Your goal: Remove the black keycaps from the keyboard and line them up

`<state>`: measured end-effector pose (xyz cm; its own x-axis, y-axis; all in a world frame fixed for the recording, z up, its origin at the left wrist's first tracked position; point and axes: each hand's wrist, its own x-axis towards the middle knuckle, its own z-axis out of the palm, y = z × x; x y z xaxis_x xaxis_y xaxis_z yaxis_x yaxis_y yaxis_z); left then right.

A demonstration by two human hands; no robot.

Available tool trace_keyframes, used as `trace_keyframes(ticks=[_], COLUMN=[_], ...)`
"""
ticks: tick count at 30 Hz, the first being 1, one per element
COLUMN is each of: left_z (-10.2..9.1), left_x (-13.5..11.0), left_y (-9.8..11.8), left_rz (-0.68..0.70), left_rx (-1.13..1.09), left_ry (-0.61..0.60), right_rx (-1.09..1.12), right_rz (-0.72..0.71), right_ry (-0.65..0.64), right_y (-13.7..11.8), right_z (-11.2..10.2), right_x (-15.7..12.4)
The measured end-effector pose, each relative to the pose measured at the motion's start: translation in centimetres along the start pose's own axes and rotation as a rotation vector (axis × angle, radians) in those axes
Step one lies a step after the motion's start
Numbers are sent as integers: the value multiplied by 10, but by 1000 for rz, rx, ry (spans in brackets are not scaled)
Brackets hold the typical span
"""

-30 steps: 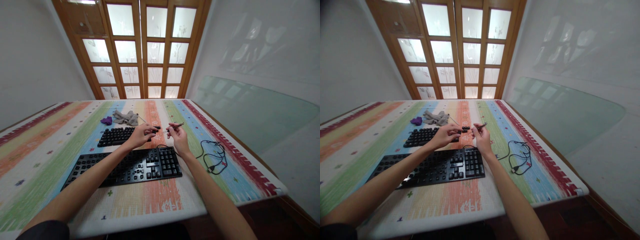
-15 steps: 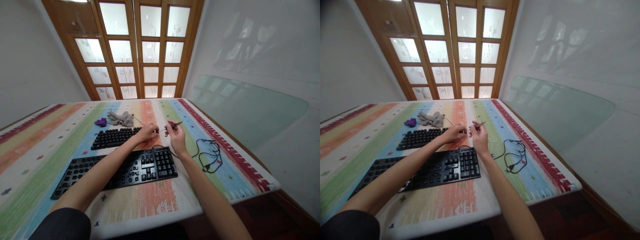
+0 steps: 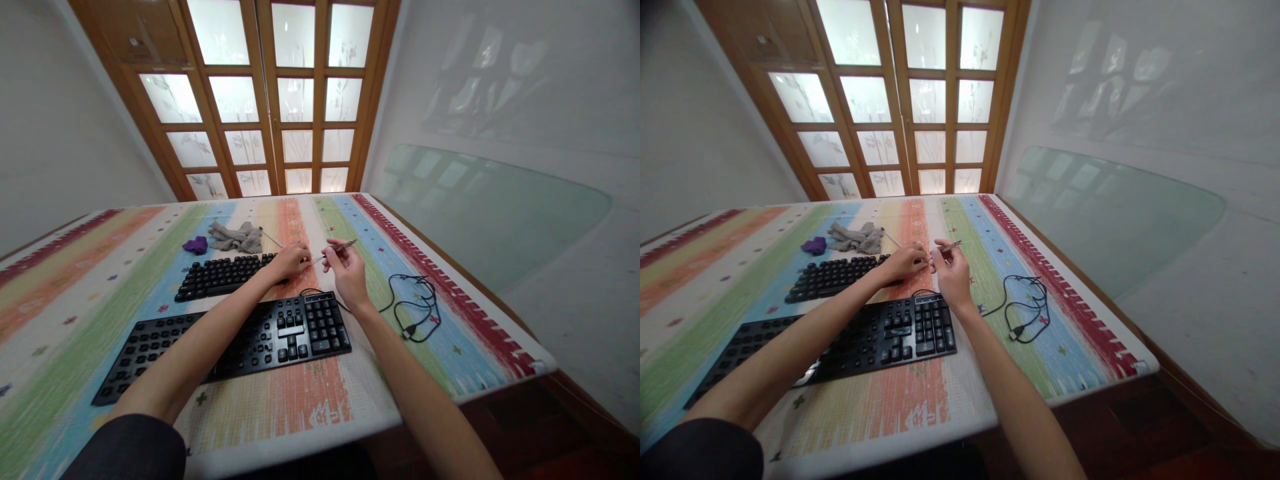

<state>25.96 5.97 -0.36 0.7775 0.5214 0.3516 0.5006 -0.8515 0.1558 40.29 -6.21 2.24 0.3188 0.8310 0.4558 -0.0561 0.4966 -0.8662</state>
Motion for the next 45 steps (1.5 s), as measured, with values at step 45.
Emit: trace_keyframes(ticks=[45], left_z=[-68], left_x=[-165], left_y=[86], left_rz=[-124], left_rx=[-216], left_ry=[-63], right_rx=[-216], right_rz=[140], right_ry=[-870], right_y=[-11], right_z=[9], right_x=[-31])
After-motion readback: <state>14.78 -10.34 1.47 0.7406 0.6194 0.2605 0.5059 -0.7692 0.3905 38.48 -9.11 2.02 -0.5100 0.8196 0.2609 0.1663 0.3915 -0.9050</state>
